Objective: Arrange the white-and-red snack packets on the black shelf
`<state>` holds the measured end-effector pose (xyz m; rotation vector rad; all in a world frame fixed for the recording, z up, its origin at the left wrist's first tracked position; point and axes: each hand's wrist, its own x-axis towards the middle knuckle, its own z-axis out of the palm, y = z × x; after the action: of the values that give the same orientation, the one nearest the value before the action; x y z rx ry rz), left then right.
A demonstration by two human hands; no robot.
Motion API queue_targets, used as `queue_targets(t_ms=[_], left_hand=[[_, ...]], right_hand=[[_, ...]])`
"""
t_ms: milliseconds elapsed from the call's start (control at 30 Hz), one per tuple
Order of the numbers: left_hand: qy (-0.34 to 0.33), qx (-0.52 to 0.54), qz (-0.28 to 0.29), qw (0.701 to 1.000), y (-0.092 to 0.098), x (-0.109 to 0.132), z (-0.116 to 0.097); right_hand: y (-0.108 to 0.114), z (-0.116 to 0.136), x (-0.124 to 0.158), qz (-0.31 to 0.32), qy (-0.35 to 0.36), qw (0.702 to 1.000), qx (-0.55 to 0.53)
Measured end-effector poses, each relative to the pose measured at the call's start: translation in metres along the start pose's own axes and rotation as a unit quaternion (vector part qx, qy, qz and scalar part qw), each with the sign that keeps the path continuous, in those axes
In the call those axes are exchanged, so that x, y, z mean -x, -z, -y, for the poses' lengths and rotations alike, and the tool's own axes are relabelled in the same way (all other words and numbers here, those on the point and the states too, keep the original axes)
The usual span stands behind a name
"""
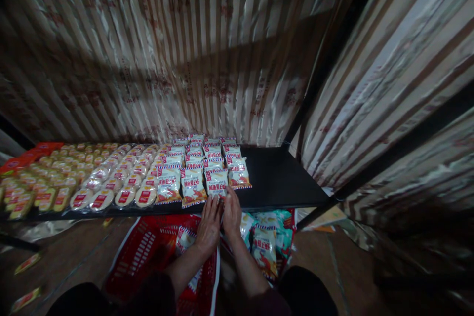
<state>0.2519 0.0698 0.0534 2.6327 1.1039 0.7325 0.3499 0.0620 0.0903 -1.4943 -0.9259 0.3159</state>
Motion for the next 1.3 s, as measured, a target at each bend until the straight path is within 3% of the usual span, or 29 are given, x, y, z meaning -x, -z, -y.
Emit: queue_targets(t_ms=[233,533,1067,1300], left_hand=[[-0.037,-0.004,-0.044,0.998,-0.015,-0.005,0.014],[-0.027,-0.011,-0.070,0.997,-0.008,-0.005,0.014],[-0.033,-0.015,-0.065,0.997,-0.004,-0.006,0.018],[-0.044,-0.016,-0.079,0.996,-0.001,-0.007,0.020]], right_hand=[[-0.006,-0.004,-0.005,-0.025,-0.006,1.000,-0.012],[-0.014,-0.015,-0.014,-0.007,-0.001,0.999,0.050],[-0.022,-0.007,-0.033,0.073,-0.062,0.989,0.111],[-0.020,-0.009,-0.028,0.045,-0.017,0.991,0.128]])
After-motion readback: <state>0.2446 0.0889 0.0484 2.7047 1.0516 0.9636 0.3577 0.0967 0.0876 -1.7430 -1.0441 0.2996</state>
